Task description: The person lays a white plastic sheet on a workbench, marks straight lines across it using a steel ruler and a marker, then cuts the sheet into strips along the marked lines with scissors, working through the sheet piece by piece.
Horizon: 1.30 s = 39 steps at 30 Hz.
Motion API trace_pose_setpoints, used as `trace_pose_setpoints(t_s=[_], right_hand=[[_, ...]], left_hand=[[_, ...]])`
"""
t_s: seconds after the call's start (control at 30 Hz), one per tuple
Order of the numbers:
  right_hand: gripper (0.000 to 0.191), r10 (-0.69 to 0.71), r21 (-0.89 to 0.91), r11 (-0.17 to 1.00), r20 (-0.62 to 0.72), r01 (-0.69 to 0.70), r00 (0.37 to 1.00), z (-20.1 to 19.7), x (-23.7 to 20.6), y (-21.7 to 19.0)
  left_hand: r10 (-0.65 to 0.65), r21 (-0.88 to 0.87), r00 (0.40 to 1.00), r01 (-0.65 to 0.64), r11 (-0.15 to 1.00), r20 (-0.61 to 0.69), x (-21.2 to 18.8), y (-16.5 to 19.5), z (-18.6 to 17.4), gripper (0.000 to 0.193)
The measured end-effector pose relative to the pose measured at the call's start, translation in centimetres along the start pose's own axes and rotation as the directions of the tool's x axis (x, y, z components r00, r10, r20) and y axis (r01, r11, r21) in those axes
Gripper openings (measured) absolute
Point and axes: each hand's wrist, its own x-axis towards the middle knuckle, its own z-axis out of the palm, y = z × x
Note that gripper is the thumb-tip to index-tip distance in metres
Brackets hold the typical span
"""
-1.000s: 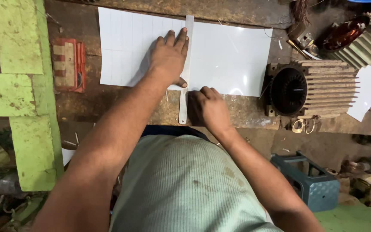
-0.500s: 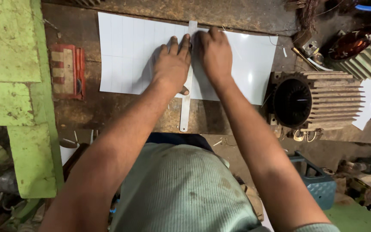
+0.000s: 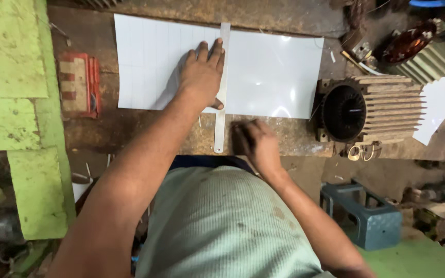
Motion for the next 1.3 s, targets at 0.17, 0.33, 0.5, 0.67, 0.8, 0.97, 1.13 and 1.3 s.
trace_pose_setpoints(t_s=[0.17, 0.33, 0.5, 0.67, 0.8, 0.97, 1.13, 1.3], right_hand=[[0.013, 0.092, 0.05, 0.995, -0.243, -0.082, 0.966, -0.6, 1.8, 1.4], [0.015, 0.019, -0.007, 1.0, -0.301, -0.022, 0.953, -0.7, 2.8, 1.3], [0.015, -0.004, -0.028, 1.0, -0.285, -0.004, 0.959, 0.2, 3.4, 1.4], [0.014, 0.007, 0.043, 0.999, -0.252, 0.004, 0.968, 1.2, 4.6, 1.4], [0.013, 0.066, 0.112, 0.993, -0.235, -0.04, 0.97, 0.9, 4.7, 1.3], [0.014, 0.094, 0.123, 0.99, -0.22, -0.068, 0.971, 0.7, 4.7, 1.1], [0.014, 0.098, 0.143, 0.988, -0.236, -0.065, 0.967, 0.6, 4.7, 0.6], [0.013, 0.122, 0.14, 0.986, -0.218, -0.093, 0.968, 0.5, 4.7, 0.6]], left_hand=[[0.08, -0.067, 0.994, -0.085, 0.994, -0.069, -0.6, 1.6, 0.1, 0.13], [0.035, -0.27, 0.935, -0.138, 0.953, -0.354, -5.6, 3.9, 3.0, 0.077], [-0.271, -0.343, 0.866, 0.125, 0.931, -0.42, -10.2, -1.7, 5.9, 0.043], [-0.148, -0.297, 0.862, -0.003, 0.955, -0.484, -8.2, -4.5, 6.3, 0.048], [0.044, -0.208, 0.834, -0.188, 0.96, -0.55, -3.8, -3.5, 5.2, 0.059], [0.02, -0.29, 0.806, -0.236, 0.927, -0.592, -0.1, -1.6, 4.0, 0.06], [0.022, -0.254, 0.801, -0.215, 0.943, -0.599, 0.9, -1.4, 3.5, 0.054], [0.029, -0.27, 0.806, -0.232, 0.935, -0.591, 1.7, -1.8, 3.4, 0.06]])
